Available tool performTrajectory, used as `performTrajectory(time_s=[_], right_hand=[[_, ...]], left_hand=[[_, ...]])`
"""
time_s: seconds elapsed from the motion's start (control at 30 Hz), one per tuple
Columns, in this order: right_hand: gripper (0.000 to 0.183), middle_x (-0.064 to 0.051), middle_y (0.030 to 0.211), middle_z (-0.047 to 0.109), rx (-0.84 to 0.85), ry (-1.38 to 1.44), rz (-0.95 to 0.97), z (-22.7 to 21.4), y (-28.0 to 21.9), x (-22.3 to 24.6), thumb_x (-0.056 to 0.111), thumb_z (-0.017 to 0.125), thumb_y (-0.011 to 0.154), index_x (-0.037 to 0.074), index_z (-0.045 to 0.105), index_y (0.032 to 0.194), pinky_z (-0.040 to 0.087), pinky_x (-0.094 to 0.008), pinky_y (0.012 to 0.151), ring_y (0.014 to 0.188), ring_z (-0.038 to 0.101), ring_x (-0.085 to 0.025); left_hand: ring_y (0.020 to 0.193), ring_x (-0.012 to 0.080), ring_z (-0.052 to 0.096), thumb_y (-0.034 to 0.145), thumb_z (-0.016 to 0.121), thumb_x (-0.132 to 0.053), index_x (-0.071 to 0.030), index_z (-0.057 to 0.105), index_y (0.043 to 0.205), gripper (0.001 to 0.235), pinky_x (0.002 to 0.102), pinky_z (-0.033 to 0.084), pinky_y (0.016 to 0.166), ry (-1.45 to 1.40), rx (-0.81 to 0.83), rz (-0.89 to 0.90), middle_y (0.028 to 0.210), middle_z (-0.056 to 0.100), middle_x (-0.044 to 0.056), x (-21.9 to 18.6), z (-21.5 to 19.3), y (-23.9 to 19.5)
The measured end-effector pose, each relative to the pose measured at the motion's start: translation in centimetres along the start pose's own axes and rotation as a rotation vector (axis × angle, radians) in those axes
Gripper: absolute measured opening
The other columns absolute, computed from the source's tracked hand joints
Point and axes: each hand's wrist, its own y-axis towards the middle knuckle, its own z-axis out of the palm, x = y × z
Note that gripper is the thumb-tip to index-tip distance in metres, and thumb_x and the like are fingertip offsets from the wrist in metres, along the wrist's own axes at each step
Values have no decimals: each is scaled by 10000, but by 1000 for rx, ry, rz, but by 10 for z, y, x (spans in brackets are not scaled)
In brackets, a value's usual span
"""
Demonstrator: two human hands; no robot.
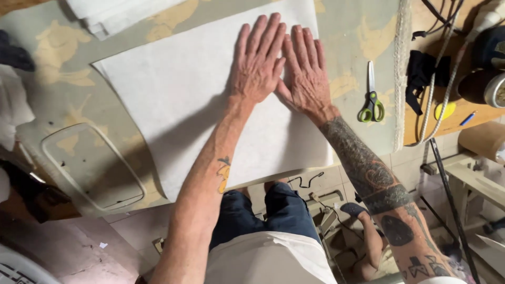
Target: Smoothing out, marking, and cutting a piece of white fabric with scissors on a work table
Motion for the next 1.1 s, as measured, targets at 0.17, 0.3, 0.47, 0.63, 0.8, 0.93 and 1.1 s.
performTrajectory(time_s=[0.17,0.3,0.47,0.63,0.8,0.93,1.1], right_hand=[[802,-103,1489,-20,43,-68,5,-9,5,-37,631,23,847,78,9,1429,22,-442,1163,1405,-8,-251],[535,-203,1445,195,73,159,55,-74,2,-66,229,372,942,-8,214,1395,85,-550,1069,1328,144,-392],[78,-148,1008,633,218,278,-352,-131,-62,-94,32,655,778,22,656,855,557,-355,763,856,622,-258],[772,-29,1340,437,306,-160,-506,-89,-120,-168,195,726,595,245,420,1302,384,-379,938,1200,415,-227],[484,-131,1176,525,70,135,-314,-90,-62,-138,168,630,799,159,496,1264,373,-464,886,1097,448,-298],[498,-161,1124,491,19,272,-317,-72,6,-83,199,672,793,113,515,1258,334,-481,882,1015,432,-320],[602,-118,1232,479,-169,126,-341,-56,34,-72,164,615,879,137,293,1387,399,-390,778,1057,439,-266]], left_hand=[[1338,306,107,975,501,-504,-44,205,1435,715,500,110,1092,127,-108,27,1453,110,126,-4,-5,-1],[1324,338,155,896,523,-590,-63,249,1426,797,522,144,1077,135,-140,49,1445,142,136,-9,-6,-1],[1325,373,119,860,491,-581,-19,225,1433,845,555,104,1072,108,-139,42,1452,117,169,-11,-5,-1],[1327,375,113,802,525,-665,-14,221,1432,955,560,104,1072,111,-133,26,1449,102,174,-11,-2,0],[1331,365,117,782,539,-705,-24,213,1432,997,558,116,1073,155,-130,20,1451,91,163,-10,0,3],[1325,365,145,751,604,-699,-26,231,1420,1020,554,129,1069,149,-151,26,1446,126,161,-11,1,4],[1329,356,111,761,527,-732,5,293,1413,1012,546,102,1073,159,-192,29,1455,122,162,-8,4,5]])
